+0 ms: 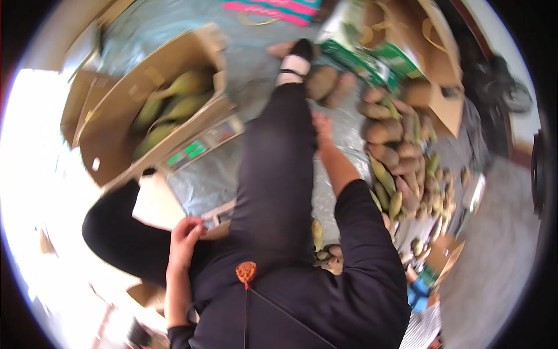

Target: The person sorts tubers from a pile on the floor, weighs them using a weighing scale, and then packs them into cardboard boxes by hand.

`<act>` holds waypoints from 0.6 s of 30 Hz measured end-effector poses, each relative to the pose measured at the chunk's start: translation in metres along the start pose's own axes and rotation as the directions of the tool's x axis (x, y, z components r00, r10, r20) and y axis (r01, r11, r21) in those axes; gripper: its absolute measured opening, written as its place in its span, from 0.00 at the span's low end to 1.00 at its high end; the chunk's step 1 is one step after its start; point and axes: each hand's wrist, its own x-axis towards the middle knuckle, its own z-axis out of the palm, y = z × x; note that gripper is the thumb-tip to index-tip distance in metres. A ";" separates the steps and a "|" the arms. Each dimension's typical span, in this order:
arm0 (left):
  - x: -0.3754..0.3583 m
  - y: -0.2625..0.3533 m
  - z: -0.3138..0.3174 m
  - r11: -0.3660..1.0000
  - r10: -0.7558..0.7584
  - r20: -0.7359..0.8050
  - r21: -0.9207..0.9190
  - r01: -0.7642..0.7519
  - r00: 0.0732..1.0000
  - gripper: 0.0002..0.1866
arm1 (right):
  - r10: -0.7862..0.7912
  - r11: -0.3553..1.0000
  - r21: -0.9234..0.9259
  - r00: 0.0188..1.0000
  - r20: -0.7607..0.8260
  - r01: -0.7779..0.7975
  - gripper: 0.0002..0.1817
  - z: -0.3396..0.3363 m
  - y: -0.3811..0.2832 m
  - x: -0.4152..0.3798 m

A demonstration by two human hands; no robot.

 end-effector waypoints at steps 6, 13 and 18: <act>0.006 0.004 0.005 0.999 0.041 0.098 -0.023 -0.039 0.994 0.07 | 0.134 0.937 0.327 0.991 -0.001 -0.127 0.21 -0.015 0.005 -0.027; 0.003 0.006 0.012 0.999 0.036 0.100 -0.023 -0.034 0.994 0.06 | 0.663 0.504 0.730 0.748 0.015 -0.461 0.17 0.050 0.052 -0.066; 0.002 0.009 0.015 1.000 0.020 0.071 -0.007 -0.020 0.997 0.06 | 0.761 0.419 0.715 0.645 0.059 -0.560 0.14 0.093 0.124 -0.093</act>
